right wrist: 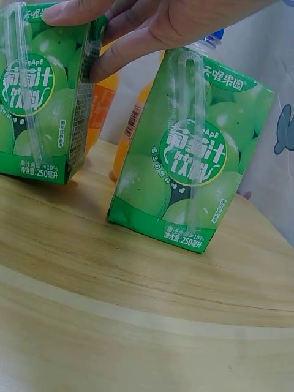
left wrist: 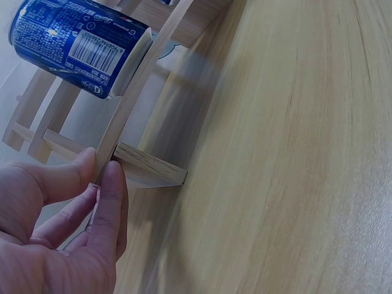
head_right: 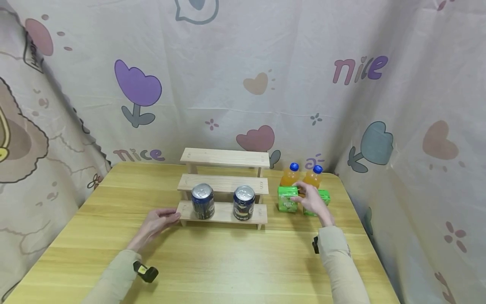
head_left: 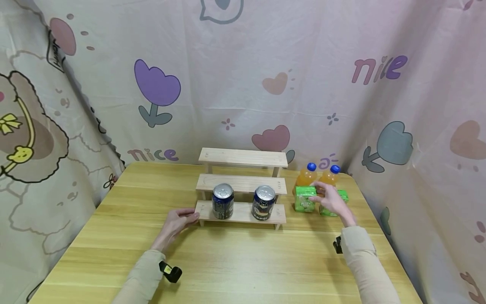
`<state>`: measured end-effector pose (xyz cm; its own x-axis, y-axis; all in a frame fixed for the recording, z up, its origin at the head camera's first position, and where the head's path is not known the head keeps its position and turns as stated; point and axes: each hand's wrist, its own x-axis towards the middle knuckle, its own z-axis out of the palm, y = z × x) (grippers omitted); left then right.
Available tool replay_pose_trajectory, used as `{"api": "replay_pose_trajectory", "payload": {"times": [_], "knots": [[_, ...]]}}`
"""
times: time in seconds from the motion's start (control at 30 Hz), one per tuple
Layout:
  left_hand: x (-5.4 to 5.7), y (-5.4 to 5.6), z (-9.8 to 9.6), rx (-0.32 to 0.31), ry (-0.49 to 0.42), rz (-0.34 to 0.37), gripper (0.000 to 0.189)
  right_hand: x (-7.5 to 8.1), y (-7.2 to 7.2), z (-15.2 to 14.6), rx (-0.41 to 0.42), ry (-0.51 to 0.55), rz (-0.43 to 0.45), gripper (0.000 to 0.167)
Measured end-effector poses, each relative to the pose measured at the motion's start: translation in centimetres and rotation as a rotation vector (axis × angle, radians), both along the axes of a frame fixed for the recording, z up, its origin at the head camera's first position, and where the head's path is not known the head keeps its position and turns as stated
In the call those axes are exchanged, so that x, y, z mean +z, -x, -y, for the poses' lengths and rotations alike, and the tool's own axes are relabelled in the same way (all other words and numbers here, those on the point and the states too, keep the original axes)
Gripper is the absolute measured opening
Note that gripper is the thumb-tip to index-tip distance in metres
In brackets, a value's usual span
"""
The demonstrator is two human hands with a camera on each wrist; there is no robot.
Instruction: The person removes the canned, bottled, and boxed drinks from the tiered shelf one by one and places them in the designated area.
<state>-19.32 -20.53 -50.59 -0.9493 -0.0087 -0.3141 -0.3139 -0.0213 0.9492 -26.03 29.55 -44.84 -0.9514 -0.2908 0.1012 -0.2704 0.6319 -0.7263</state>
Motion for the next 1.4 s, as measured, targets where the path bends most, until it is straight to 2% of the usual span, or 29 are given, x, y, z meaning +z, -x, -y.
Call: {"api": "replay_pose_trajectory", "payload": {"times": [0.4, 0.67, 0.9, 1.4], "knots": [[0.0, 0.0, 0.0, 0.002, -0.002, 0.000, 0.051, 0.9, 0.5, -0.7, 0.016, -0.071, 0.035, 0.043], [0.0, 0.0, 0.0, -0.002, -0.003, -0.007, 0.051, 1.1, 0.7, -0.9, 0.006, -0.231, -0.046, 0.047], [-0.2, 0.1, 0.1, -0.004, 0.002, -0.023, 0.049, 1.1, 0.8, -1.6, 0.010, -0.221, -0.046, 0.052], [-0.1, 0.0, 0.0, 0.000, 0.024, -0.018, 0.050, 0.9, 1.0, -2.3, 0.014, -0.219, -0.038, 0.051]]}}
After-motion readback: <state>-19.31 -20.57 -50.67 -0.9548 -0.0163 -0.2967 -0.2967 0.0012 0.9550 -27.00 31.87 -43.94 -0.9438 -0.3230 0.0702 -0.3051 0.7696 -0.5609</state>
